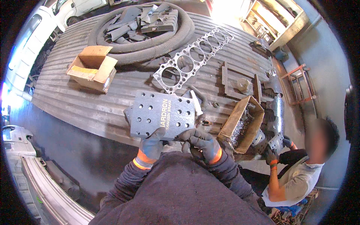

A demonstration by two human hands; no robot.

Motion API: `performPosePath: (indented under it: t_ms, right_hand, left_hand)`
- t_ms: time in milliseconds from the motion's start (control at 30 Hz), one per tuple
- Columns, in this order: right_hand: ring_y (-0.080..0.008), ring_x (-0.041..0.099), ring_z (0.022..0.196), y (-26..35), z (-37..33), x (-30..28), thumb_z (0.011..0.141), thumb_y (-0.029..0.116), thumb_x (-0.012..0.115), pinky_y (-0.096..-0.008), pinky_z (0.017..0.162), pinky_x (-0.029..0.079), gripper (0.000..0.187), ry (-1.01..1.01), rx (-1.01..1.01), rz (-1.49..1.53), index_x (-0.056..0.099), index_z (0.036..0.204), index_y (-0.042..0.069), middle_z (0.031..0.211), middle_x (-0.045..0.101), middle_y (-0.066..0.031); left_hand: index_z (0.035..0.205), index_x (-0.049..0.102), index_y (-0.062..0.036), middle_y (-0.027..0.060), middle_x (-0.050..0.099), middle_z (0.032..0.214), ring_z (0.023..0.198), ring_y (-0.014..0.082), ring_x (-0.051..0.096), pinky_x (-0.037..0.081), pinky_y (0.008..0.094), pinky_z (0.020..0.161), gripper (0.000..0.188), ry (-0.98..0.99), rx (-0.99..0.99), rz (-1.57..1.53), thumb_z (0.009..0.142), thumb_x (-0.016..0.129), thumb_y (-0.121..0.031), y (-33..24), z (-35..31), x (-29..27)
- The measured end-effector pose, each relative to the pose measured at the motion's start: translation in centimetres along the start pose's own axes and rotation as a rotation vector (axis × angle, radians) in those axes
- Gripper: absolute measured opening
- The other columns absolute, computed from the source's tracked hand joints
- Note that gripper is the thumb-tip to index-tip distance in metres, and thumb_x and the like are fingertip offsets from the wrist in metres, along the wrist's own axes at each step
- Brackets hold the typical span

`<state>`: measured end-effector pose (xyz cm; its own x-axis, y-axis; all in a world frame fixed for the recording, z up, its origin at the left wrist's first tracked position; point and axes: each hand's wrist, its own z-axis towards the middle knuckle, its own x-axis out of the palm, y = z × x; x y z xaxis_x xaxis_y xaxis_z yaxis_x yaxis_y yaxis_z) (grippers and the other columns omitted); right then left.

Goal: The person assembles metal brake components by inserting small fasteners into pre-drilled holes on a perforated metal plate. They repeatedly pick fasteners from a cardboard box and place them into the plate while another person works nearby.

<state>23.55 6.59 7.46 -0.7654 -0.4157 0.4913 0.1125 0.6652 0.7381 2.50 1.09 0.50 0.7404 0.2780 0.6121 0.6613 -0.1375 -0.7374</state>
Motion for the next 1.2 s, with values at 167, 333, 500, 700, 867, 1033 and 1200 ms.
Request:
performPosePath:
  t_ms: [167,333,500,700,867,1033,1200]
  right_hand:
    - [-0.0173,0.063,0.064,-5.1,2.6,0.0,0.099,0.004,0.052,-0.0297,0.062,0.054,0.007,-0.235,-0.335,-0.107,0.055,0.102,-0.001,0.087,0.069,-0.0084]
    - [-0.0166,0.07,0.078,-3.3,1.7,0.3,0.098,0.005,0.057,-0.0309,0.07,0.057,0.009,-0.287,-0.333,-0.608,0.058,0.105,-0.001,0.091,0.071,-0.0092]
    - [-0.012,0.068,0.076,-3.6,1.6,0.3,0.095,0.006,0.061,-0.0282,0.069,0.055,0.014,-0.277,-0.488,-0.932,0.064,0.108,0.002,0.089,0.072,-0.0061]
    - [-0.0121,0.063,0.068,-3.3,1.8,0.6,0.093,0.009,0.066,-0.0287,0.064,0.052,0.012,-0.319,-0.273,-0.717,0.066,0.103,0.002,0.086,0.071,-0.0065]
    - [-0.0106,0.059,0.064,-3.4,2.2,0.5,0.08,0.019,0.081,-0.0291,0.061,0.049,0.032,-0.447,-0.388,-0.941,0.061,0.1,0.003,0.077,0.067,-0.0038]
    - [-0.0095,0.053,0.06,-4.5,3.2,-0.9,0.072,0.024,0.088,-0.0279,0.057,0.045,0.044,-0.485,-0.23,-0.859,0.055,0.095,0.007,0.069,0.06,-0.0021]
    - [-0.0087,0.052,0.059,-8.1,4.9,-4.8,0.083,0.024,0.081,-0.0271,0.051,0.04,0.032,-0.462,-0.288,-0.509,0.054,0.096,0.012,0.066,0.054,0.0001]
  left_hand:
    - [0.124,0.058,-0.0031,0.0085,0.068,0.109,0.089,0.0216,0.067,0.053,0.0332,0.066,0.032,0.014,0.029,0.03,0.094,0.063,-0.009,0.8,0.1,-0.2]
    - [0.121,0.06,-0.0034,0.0091,0.069,0.105,0.084,0.0227,0.068,0.052,0.0338,0.062,0.029,0.004,-0.031,-0.063,0.093,0.063,-0.009,0.2,-0.3,-0.5]
    - [0.125,0.058,-0.0029,0.01,0.068,0.111,0.092,0.0246,0.067,0.052,0.0364,0.072,0.033,0.004,-0.055,-0.074,0.093,0.062,-0.01,0.1,-0.1,-0.9]
    - [0.135,0.053,-0.0015,0.0119,0.064,0.126,0.11,0.0269,0.065,0.052,0.0405,0.092,0.043,0.076,-0.08,-0.093,0.095,0.062,-0.012,0.8,0.1,-2.5]
    - [0.119,0.061,-0.0006,0.0097,0.069,0.104,0.084,0.0229,0.068,0.052,0.0341,0.06,0.026,-0.017,-0.054,-0.111,0.094,0.061,-0.006,0.2,-0.3,-1.2]
    - [0.114,0.063,0.0007,0.0083,0.069,0.101,0.079,0.0213,0.067,0.051,0.0333,0.06,0.022,-0.021,-0.071,-0.059,0.094,0.061,-0.008,1.5,-0.2,-2.7]
    - [0.113,0.062,-0.0012,0.0083,0.069,0.097,0.076,0.0208,0.066,0.051,0.0336,0.059,0.021,-0.058,-0.093,-0.048,0.093,0.063,-0.009,1.6,-0.2,-2.6]
